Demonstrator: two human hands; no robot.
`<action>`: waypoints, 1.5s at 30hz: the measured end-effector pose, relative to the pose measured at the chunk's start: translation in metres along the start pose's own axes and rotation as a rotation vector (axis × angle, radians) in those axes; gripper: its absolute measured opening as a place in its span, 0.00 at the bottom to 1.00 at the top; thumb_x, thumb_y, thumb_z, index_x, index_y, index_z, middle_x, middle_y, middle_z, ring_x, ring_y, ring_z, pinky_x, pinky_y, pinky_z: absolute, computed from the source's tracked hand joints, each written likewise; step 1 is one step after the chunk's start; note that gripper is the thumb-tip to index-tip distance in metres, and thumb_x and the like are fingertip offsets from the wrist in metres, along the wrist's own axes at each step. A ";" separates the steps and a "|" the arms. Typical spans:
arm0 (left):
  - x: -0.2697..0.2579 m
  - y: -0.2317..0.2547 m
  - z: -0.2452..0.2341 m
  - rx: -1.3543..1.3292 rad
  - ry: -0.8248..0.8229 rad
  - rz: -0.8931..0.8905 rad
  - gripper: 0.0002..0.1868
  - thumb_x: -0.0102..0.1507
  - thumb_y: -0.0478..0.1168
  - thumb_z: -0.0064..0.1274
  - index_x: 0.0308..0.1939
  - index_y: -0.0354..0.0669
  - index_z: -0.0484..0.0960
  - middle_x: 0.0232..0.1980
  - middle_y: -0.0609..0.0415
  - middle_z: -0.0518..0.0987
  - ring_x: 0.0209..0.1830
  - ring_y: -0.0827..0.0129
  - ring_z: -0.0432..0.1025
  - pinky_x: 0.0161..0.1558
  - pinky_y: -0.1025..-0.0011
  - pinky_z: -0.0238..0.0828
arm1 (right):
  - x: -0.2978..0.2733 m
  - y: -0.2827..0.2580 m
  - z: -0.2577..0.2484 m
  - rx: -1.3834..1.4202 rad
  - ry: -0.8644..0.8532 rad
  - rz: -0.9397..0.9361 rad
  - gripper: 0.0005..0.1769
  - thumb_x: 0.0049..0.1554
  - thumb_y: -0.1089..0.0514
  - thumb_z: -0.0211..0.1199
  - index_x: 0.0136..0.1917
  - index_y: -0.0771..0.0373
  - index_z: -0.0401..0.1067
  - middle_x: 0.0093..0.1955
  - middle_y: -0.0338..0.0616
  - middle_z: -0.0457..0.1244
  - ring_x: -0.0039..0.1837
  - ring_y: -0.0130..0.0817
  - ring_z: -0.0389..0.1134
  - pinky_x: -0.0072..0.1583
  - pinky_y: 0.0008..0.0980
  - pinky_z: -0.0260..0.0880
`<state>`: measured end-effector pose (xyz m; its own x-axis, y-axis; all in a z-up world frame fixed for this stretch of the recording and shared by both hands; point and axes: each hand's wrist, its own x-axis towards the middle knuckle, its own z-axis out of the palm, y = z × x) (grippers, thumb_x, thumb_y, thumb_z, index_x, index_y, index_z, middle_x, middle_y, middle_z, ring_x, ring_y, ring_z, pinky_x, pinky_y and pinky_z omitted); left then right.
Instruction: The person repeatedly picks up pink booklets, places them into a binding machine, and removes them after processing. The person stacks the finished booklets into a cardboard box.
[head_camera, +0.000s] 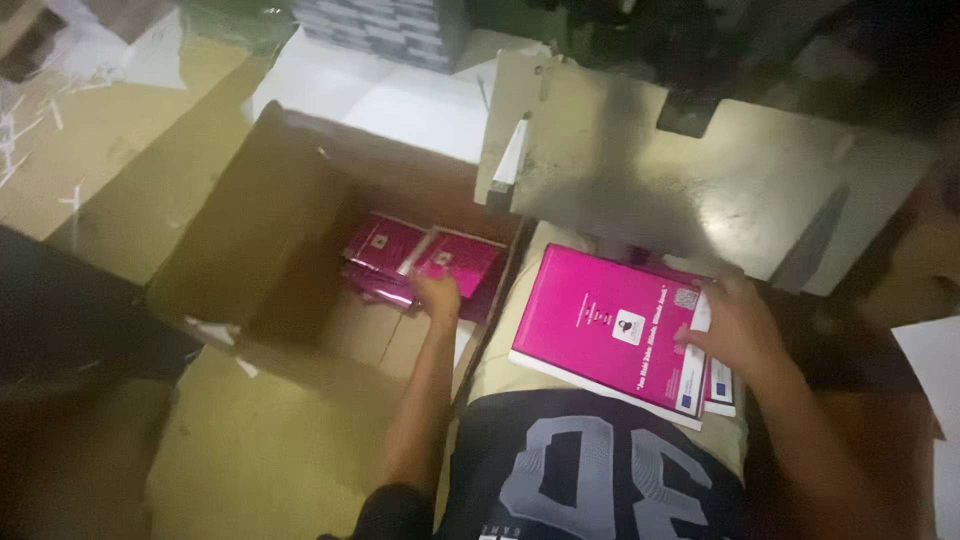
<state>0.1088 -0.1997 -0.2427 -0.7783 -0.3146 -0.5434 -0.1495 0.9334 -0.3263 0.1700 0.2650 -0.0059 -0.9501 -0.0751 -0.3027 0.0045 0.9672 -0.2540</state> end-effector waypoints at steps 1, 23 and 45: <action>-0.029 0.004 -0.029 -0.910 0.363 -0.011 0.25 0.67 0.33 0.53 0.70 0.46 0.74 0.59 0.51 0.83 0.54 0.62 0.79 0.56 0.66 0.75 | -0.004 -0.005 -0.004 -0.057 -0.016 0.016 0.48 0.39 0.41 0.82 0.70 0.53 0.71 0.69 0.54 0.60 0.71 0.50 0.62 0.67 0.47 0.67; -0.263 0.116 -0.220 -1.188 0.267 1.576 0.48 0.60 0.26 0.51 0.82 0.41 0.47 0.82 0.36 0.60 0.81 0.51 0.60 0.78 0.64 0.54 | -0.154 -0.147 -0.213 -0.343 0.839 -1.228 0.12 0.67 0.63 0.54 0.61 0.62 0.73 0.62 0.50 0.69 0.67 0.49 0.69 0.70 0.55 0.65; -0.305 0.144 -0.235 -2.211 -1.096 0.922 0.23 0.71 0.65 0.46 0.31 0.58 0.75 0.19 0.67 0.70 0.15 0.84 0.63 0.15 0.81 0.47 | -0.145 -0.135 -0.184 -0.420 0.970 -1.328 0.11 0.67 0.63 0.51 0.54 0.64 0.76 0.55 0.50 0.72 0.58 0.43 0.72 0.64 0.44 0.68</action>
<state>0.1815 0.0712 0.0581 -0.6830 0.6892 -0.2419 -0.7098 -0.5480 0.4426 0.2495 0.1895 0.2409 -0.0582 -0.8159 0.5753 -0.8186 0.3688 0.4402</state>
